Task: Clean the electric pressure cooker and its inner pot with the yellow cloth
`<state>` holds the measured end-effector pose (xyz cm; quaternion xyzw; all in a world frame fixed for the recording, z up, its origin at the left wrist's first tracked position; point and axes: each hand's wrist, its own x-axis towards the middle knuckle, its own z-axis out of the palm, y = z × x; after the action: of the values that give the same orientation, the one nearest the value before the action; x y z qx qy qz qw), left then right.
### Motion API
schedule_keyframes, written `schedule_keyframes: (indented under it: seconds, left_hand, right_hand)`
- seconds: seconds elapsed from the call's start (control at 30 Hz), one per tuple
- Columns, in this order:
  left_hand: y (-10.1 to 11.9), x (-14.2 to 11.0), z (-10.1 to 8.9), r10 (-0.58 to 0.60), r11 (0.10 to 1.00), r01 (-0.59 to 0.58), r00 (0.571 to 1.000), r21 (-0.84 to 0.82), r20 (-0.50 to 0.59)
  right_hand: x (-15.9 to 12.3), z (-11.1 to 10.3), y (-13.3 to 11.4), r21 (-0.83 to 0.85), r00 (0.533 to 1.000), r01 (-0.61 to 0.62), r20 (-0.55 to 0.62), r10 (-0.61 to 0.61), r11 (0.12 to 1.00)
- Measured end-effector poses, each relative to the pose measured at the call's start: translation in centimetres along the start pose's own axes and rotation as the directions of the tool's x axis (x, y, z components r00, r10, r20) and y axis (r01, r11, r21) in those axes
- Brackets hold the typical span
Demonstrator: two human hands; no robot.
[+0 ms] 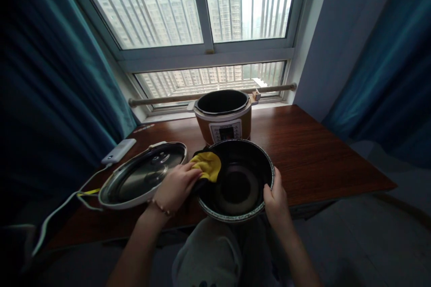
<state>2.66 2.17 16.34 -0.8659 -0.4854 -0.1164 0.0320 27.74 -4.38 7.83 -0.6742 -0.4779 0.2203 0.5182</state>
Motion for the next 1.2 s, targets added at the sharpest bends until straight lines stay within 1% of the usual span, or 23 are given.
schedule_keyframes:
  seconds: [0.17,0.27,0.37,0.43,0.5,0.53,0.57,0.6,0.63,0.67,0.7,0.73,0.77,0.8,0.87,0.93,1.0,1.03,1.07,1.1,1.13,1.17,1.2]
  left_hand:
    - [4.6,-4.2,1.0,-0.056,0.997,0.067,0.977,0.045,-0.204]
    - [7.9,-5.2,1.8,-0.024,1.000,0.019,0.972,-0.023,-0.234]
    - [10.7,-5.1,2.2,0.004,0.991,-0.036,0.970,-0.128,-0.243]
    - [11.9,-4.9,2.4,0.017,0.976,-0.073,0.965,-0.205,-0.263]
    - [12.3,-4.9,2.6,0.034,0.952,-0.124,0.951,-0.279,-0.308]
    - [12.3,-5.0,2.7,0.040,0.938,-0.152,0.940,-0.311,-0.339]
    - [12.1,-5.2,2.7,0.039,0.924,-0.175,0.928,-0.339,-0.371]
    - [11.8,-5.4,2.8,0.034,0.911,-0.192,0.917,-0.365,-0.398]
    - [11.5,-5.7,2.9,0.020,0.898,-0.200,0.909,-0.393,-0.416]
    - [11.1,-6.0,2.9,0.001,0.884,-0.199,0.905,-0.422,-0.425]
    - [10.7,-6.4,3.0,-0.019,0.871,-0.194,0.905,-0.452,-0.425]
    - [10.3,-6.8,3.2,-0.033,0.857,-0.192,0.906,-0.479,-0.423]
    - [9.9,-7.1,3.3,-0.039,0.845,-0.194,0.907,-0.499,-0.419]
    - [9.6,-7.5,3.4,-0.032,0.835,-0.205,0.907,-0.510,-0.419]
    - [9.2,-8.2,3.5,-0.011,0.825,-0.220,0.914,-0.520,-0.405]
    - [8.9,-8.6,3.5,-0.008,0.821,-0.230,0.910,-0.522,-0.414]
    - [8.6,-8.8,3.2,-0.032,0.815,-0.250,0.882,-0.523,-0.470]
    - [8.4,-8.8,3.0,-0.043,0.812,-0.268,0.859,-0.518,-0.511]
    - [8.1,-8.7,2.8,-0.048,0.811,-0.286,0.837,-0.510,-0.545]
    - [7.8,-8.5,2.6,-0.046,0.815,-0.293,0.828,-0.501,-0.559]
    - [7.5,-8.3,2.5,-0.027,0.821,-0.299,0.831,-0.487,-0.556]
    - [7.2,-8.1,2.4,0.006,0.830,-0.305,0.842,-0.467,-0.540]
    - [7.0,-7.9,2.3,0.048,0.841,-0.311,0.857,-0.443,-0.512]
  right_hand:
    - [0.0,0.0,0.0,0.007,1.000,-0.030,0.000,0.030,1.000]
    - [0.0,0.3,0.3,0.010,1.000,-0.027,-0.011,0.027,1.000]
    - [-0.1,0.4,0.4,-0.047,0.999,-0.022,-0.030,0.020,0.999]
    - [-0.3,0.2,-0.2,-0.162,0.991,0.033,-0.122,-0.053,0.986]
    - [-0.8,-0.4,-1.5,-0.290,0.956,0.148,-0.204,-0.212,0.946]
    - [-1.1,-0.8,-2.3,-0.328,0.937,0.221,-0.191,-0.293,0.919]
    - [-1.5,-1.2,-3.2,-0.334,0.926,0.300,-0.122,-0.356,0.894]
    - [-2.0,-1.5,-4.1,-0.307,0.919,0.377,0.008,-0.394,0.874]
    - [-2.5,-1.7,-5.1,-0.255,0.895,0.442,0.183,-0.406,0.860]
    - [-2.9,-1.8,-6.1,-0.193,0.840,0.489,0.367,-0.399,0.851]
    - [-3.2,-1.8,-6.9,-0.142,0.765,0.514,0.522,-0.377,0.846]
    - [-3.5,-1.6,-7.6,-0.117,0.698,0.522,0.627,-0.345,0.845]
    - [-3.7,-1.4,-8.2,-0.119,0.658,0.525,0.684,-0.314,0.843]
    - [-3.8,-1.1,-8.6,-0.140,0.647,0.525,0.706,-0.287,0.840]
    - [-3.7,-0.4,-8.9,-0.196,0.665,0.530,0.700,-0.260,0.825]
    - [-3.6,0.0,-8.8,-0.208,0.664,0.545,0.699,-0.266,0.812]
    - [-3.4,0.1,-8.4,-0.170,0.680,0.536,0.667,-0.303,0.827]
    - [-3.4,0.0,-8.3,-0.139,0.710,0.514,0.623,-0.329,0.847]
    - [-3.4,-0.2,-8.1,-0.101,0.754,0.478,0.557,-0.349,0.873]
    - [-3.5,-0.5,-7.9,-0.060,0.811,0.426,0.467,-0.352,0.903]
    - [-3.5,-1.0,-7.7,-0.018,0.875,0.356,0.358,-0.327,0.934]
    - [-3.5,-1.5,-7.4,0.029,0.936,0.266,0.231,-0.266,0.963]
    - [-3.5,-2.1,-7.1,0.090,0.981,0.167,0.086,-0.174,0.982]
